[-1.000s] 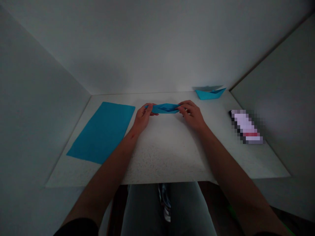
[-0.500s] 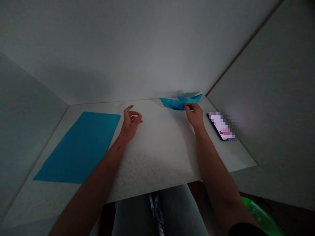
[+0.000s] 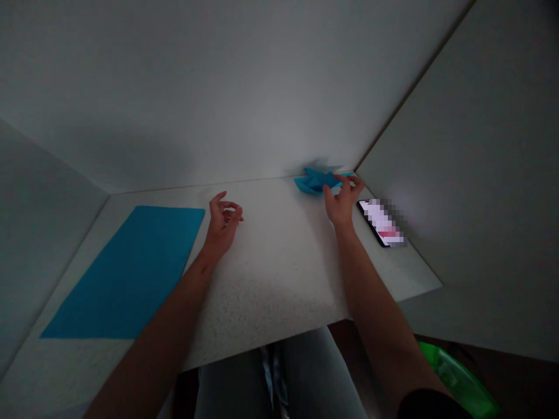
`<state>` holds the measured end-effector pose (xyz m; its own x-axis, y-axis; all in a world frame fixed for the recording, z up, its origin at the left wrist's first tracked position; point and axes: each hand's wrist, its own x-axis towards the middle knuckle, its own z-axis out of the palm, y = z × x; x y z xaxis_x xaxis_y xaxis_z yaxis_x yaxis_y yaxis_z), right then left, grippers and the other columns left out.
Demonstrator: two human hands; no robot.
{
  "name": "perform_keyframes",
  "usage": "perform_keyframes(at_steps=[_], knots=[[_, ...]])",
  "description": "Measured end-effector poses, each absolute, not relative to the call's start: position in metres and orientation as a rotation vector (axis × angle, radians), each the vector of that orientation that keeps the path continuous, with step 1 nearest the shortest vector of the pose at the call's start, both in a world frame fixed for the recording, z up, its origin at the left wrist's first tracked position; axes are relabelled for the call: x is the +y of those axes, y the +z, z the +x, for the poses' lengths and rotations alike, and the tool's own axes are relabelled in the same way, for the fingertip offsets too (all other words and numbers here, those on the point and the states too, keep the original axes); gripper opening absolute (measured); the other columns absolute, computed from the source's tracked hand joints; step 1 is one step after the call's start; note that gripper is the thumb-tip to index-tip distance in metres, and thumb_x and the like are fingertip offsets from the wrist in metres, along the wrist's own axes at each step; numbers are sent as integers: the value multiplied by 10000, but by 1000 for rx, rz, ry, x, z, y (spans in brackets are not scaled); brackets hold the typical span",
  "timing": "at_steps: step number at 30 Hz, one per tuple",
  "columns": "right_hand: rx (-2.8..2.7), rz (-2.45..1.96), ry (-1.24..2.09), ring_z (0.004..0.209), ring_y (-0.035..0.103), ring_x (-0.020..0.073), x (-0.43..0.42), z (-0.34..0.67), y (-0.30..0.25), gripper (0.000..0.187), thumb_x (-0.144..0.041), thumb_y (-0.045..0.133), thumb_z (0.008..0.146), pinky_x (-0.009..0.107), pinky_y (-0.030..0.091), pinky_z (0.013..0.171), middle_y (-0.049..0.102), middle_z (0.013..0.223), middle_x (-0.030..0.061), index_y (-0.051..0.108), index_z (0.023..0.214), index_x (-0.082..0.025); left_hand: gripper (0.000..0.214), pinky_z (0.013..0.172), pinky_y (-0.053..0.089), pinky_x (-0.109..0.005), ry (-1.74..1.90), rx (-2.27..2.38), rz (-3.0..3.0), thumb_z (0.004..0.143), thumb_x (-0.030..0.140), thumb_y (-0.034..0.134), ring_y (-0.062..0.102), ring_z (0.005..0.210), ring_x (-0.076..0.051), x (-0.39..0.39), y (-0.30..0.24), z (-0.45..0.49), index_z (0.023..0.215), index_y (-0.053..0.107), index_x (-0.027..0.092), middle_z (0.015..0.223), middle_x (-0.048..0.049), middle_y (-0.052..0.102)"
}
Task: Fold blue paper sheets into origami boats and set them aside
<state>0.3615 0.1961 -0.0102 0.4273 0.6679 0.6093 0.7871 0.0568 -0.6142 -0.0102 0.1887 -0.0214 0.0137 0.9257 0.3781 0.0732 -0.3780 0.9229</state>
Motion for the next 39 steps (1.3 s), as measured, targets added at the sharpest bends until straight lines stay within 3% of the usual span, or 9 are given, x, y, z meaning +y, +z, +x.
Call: perform_keyframes(at_steps=[7, 13, 16, 20, 26, 29, 32, 36, 39], knots=[[-1687, -1355, 250, 754, 582, 197, 190, 315, 2, 224, -420, 654, 996, 393, 567, 797, 663, 1077, 89, 778, 1055, -243, 514, 831, 569, -328, 1607, 1190, 1641, 958, 482, 766, 700, 958, -190, 185, 1, -19, 1386, 574, 272, 1045, -33, 693], [-1754, -1253, 482, 639, 527, 170, 190, 308, -5, 206, -400, 678, 954, 354, 469, 709, 696, 848, 27, 789, 1019, -240, 321, 1142, 525, -554, 1447, 1697, 1916, 970, 528, 735, 683, 1217, -329, 144, 24, -111, 1145, 726, 259, 1174, -106, 740], [-1717, -1251, 512, 618, 506, 162, 193, 310, -7, 237, -415, 674, 952, 349, 459, 692, 702, 819, 21, 796, 1028, -228, 447, 1262, 393, -705, 1248, 1999, 2030, 942, 583, 741, 602, 1420, -427, 92, 14, -175, 1253, 702, 264, 1368, -145, 725], [-1722, -1211, 539, 621, 526, 163, 193, 307, -9, 283, -470, 693, 949, 341, 462, 669, 710, 798, 21, 801, 1029, -221, 648, 1273, 388, -719, 698, 2181, 1996, 1023, 627, 565, 433, 1616, -465, 13, -5, -195, 1514, 611, 208, 1639, -201, 596], [-1667, -1225, 496, 813, 703, 228, 142, 276, -1, 403, -577, 580, 1070, 376, 560, 740, 810, 1015, 90, 786, 1086, -231, 861, 1275, 406, -625, 155, 2134, 2180, 1058, 714, 507, 290, 1703, -433, -62, 0, -71, 1755, 390, 221, 1863, -171, 261], [-2054, -1095, 465, 1223, 741, 309, 84, 262, 3, 438, -567, 532, 1119, 500, 575, 1040, 788, 1372, 125, 757, 1341, -263, 1003, 1250, 415, -656, 183, 2007, 2232, 990, 826, 556, 321, 1676, -474, -79, 11, 1, 1764, 378, 215, 1872, -206, 197], [-2409, -1080, 396, 1486, 617, 334, 29, 265, 3, 513, -580, 480, 1142, 576, 495, 1192, 651, 1627, 111, 673, 1522, -293, 1053, 1227, 415, -693, 248, 1837, 2277, 938, 907, 551, 403, 1614, -501, -85, 20, 46, 1729, 453, 219, 1843, -233, 275], [-2523, -1160, 317, 1590, 522, 338, -12, 288, 0, 589, -610, 478, 1137, 622, 357, 1318, 555, 1718, 114, 602, 1601, -269, 820, 1262, 418, -620, 380, 1638, 2288, 1044, 788, 498, 529, 1528, -400, -65, 25, 35, 1668, 532, 257, 1696, -152, 561], [-2496, -1245, 311, 1562, 553, 356, -20, 303, -2, 650, -657, 525, 1107, 651, 287, 1345, 570, 1706, 115, 557, 1636, -279, 833, 1319, 371, -581, 436, 1659, 2306, 1047, 729, 558, 469, 1601, -381, -38, 18, -7, 1689, 485, 203, 1746, -158, 500]])
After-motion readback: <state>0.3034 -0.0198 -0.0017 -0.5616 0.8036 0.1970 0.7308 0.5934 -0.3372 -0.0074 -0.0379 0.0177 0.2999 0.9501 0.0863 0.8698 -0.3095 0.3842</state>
